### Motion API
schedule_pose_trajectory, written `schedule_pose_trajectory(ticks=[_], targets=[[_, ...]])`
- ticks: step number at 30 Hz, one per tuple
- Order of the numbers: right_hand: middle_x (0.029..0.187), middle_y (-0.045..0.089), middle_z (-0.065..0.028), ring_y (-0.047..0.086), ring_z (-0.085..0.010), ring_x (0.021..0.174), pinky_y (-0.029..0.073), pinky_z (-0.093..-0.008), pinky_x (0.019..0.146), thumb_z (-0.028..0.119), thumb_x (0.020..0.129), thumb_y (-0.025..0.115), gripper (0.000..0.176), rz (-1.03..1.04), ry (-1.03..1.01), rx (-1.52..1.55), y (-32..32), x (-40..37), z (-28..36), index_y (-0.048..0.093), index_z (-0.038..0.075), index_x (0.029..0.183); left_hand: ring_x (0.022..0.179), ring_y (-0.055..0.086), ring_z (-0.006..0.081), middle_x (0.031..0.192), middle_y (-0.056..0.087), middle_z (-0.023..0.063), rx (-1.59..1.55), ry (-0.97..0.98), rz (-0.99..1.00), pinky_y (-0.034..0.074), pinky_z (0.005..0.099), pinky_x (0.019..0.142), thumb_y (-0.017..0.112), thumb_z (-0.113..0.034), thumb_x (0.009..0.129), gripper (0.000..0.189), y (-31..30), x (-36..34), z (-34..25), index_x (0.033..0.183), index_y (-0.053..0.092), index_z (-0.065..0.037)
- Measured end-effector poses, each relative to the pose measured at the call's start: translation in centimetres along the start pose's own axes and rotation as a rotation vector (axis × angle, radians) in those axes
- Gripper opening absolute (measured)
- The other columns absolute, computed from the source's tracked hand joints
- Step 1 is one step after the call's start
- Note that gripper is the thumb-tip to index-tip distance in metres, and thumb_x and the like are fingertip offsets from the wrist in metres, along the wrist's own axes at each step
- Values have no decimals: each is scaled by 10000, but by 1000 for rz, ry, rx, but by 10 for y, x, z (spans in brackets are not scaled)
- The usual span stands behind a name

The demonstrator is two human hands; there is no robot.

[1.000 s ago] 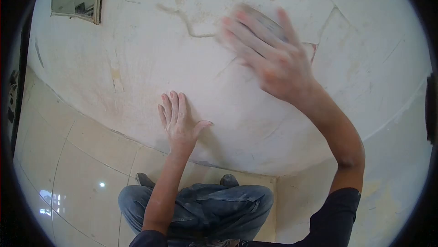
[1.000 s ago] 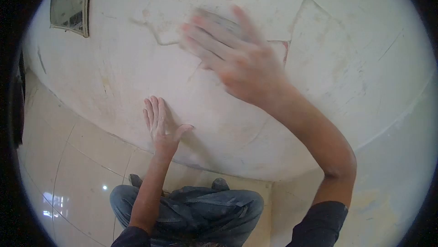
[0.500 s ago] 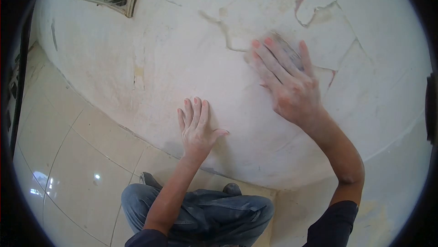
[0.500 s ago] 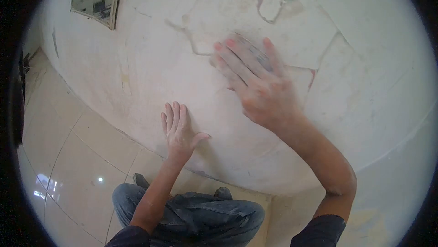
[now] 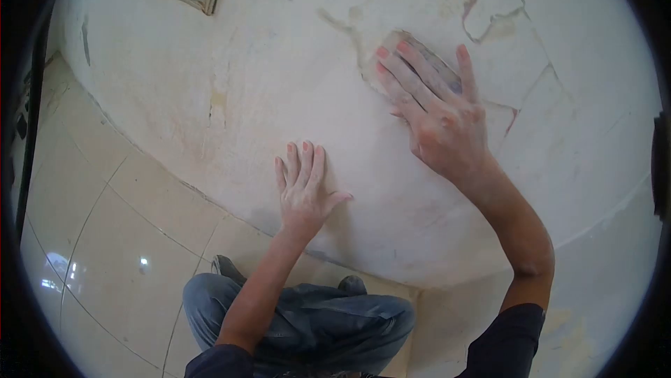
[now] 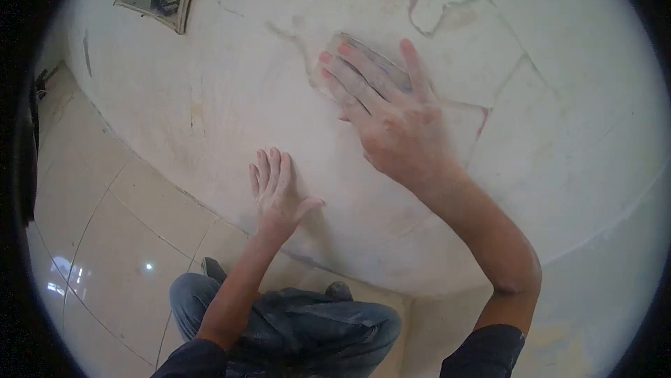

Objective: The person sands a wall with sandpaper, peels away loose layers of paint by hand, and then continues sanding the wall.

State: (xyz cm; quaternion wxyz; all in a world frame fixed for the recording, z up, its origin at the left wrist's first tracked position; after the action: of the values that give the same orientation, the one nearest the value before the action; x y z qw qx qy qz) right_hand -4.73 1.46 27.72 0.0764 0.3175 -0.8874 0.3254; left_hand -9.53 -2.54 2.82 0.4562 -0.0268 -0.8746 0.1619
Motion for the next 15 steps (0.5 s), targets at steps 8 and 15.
schedule_pose_trajectory(ticks=[8,15], targets=[[1403,573,6,434,-166,1385,224,-566,1179,247,866,640,446,-188,-72,0,16,72,12,633,133,1297,1469,203,481,1550,314,279,-12,-2,14,149,618,1164,719,-600,747,1061,-1,0,1,1497,319,35],[1442,540,22,453,-170,1377,208,-577,1182,164,826,686,504,-84,-81,52,10,35,6,607,147,1324,1477,193,464,1562,293,279,-15,5,14,147,614,1166,740,-588,734,1080,-3,1,0,1506,307,30]])
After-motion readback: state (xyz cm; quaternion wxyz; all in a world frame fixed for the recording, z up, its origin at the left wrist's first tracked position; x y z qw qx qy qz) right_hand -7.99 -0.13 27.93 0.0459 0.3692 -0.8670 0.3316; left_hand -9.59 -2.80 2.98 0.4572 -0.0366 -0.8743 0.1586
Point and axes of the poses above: each hand's wrist, its own x-axis towards the middle knuckle, its own y-axis out of the palm, z = x × y, the point moved 5 cm from there along x, towards the middle knuckle
